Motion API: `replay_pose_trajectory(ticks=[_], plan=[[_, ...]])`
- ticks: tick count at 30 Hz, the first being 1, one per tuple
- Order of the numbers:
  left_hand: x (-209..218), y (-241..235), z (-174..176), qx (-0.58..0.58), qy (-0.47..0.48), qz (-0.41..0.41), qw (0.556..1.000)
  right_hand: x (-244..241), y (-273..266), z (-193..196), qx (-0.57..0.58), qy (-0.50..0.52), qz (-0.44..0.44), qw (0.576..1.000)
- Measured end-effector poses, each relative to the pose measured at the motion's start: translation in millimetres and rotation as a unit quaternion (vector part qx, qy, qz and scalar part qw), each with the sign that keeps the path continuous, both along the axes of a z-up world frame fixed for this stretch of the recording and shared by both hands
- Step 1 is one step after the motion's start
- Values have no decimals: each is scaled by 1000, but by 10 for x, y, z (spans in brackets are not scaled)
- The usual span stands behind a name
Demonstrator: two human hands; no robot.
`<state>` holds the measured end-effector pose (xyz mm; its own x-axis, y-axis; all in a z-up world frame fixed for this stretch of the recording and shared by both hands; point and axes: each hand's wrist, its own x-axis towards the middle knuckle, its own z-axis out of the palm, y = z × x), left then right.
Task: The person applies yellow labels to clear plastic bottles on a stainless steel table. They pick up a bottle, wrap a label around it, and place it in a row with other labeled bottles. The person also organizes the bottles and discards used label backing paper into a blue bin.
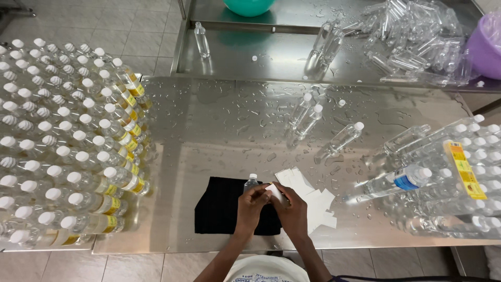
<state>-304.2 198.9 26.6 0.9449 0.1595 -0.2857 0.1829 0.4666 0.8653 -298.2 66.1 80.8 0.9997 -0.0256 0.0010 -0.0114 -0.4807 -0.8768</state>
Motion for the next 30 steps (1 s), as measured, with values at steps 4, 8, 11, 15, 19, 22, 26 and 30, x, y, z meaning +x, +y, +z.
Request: replay_pose_trajectory(ticks=[4,8,11,15,19,22,26,30], plan=[[46,-130,314,-33,33,-2,999,142,-336,-313,-30,-39,57,997],[126,-301,307,-13,10,13,1000,243,-616,-399,-95,-131,150,975],[137,-447,360,2,33,12,999,239,-720,-326,-81,-127,152,977],[170,-669,185,-11,34,25,999,259,-874,-364,-67,-127,125,982],[246,-775,-73,-41,44,63,996,320,-1045,-136,26,-105,103,989],[262,-836,-116,-59,41,49,996,348,-1139,24,60,-54,104,991],[269,-933,83,-39,40,35,998,424,-1191,-140,8,-54,142,988],[239,-949,199,-24,69,10,997,394,-1138,-177,55,-42,109,992]])
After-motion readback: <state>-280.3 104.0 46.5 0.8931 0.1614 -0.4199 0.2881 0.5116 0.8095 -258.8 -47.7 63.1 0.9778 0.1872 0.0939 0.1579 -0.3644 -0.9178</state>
